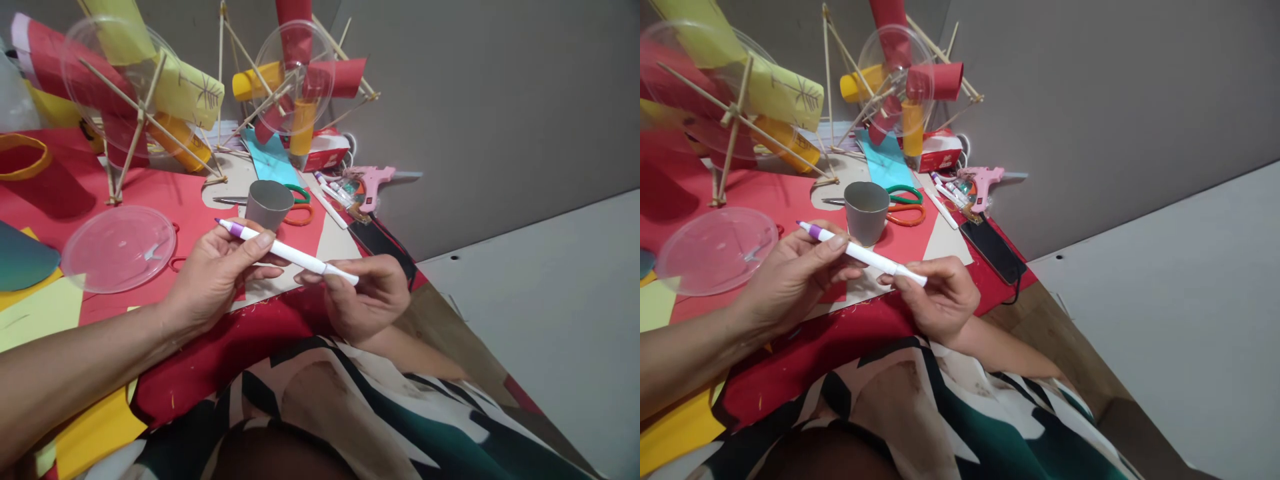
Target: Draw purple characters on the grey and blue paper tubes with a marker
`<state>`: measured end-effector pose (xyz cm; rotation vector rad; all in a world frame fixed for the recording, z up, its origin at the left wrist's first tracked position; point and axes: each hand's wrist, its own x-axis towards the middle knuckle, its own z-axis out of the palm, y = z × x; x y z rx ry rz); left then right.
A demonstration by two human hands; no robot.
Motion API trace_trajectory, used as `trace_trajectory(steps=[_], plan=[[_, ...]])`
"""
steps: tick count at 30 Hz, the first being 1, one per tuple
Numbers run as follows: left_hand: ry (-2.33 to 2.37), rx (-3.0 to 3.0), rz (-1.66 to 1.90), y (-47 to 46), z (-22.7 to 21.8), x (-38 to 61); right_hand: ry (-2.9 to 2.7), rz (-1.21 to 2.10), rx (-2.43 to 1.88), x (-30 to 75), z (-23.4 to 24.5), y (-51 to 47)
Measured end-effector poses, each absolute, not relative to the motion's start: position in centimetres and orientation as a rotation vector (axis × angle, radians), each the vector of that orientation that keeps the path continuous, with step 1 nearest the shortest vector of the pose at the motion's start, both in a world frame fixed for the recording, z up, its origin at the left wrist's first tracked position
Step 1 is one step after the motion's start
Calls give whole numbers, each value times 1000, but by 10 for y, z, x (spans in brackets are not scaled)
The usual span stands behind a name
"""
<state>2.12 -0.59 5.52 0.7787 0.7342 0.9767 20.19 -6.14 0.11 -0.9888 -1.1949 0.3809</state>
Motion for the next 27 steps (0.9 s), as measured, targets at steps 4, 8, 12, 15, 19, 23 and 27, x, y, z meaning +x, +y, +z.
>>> trace_trajectory(steps=[4, 8, 12, 15, 19, 23, 27], plan=[[730, 848, 1013, -7, 58, 21, -1095, 534, -1021, 195, 6, -60], [733, 859, 1028, -10, 57, 21, -1062, 607, -1013, 192, 10, -58], [746, 817, 1024, -14, 52, 21, -1022, 667, -954, 188, 10, -59], [763, 798, 1009, -19, 51, 21, -1030, 666, -881, 186, 9, -59], [705, 792, 905, -26, 55, 23, -1162, 624, -819, 189, 7, -61], [594, 819, 831, -29, 62, 22, -1479, 553, -760, 204, 12, -60], [594, 929, 789, -18, 65, 16, -1688, 371, -721, 226, 23, -45]])
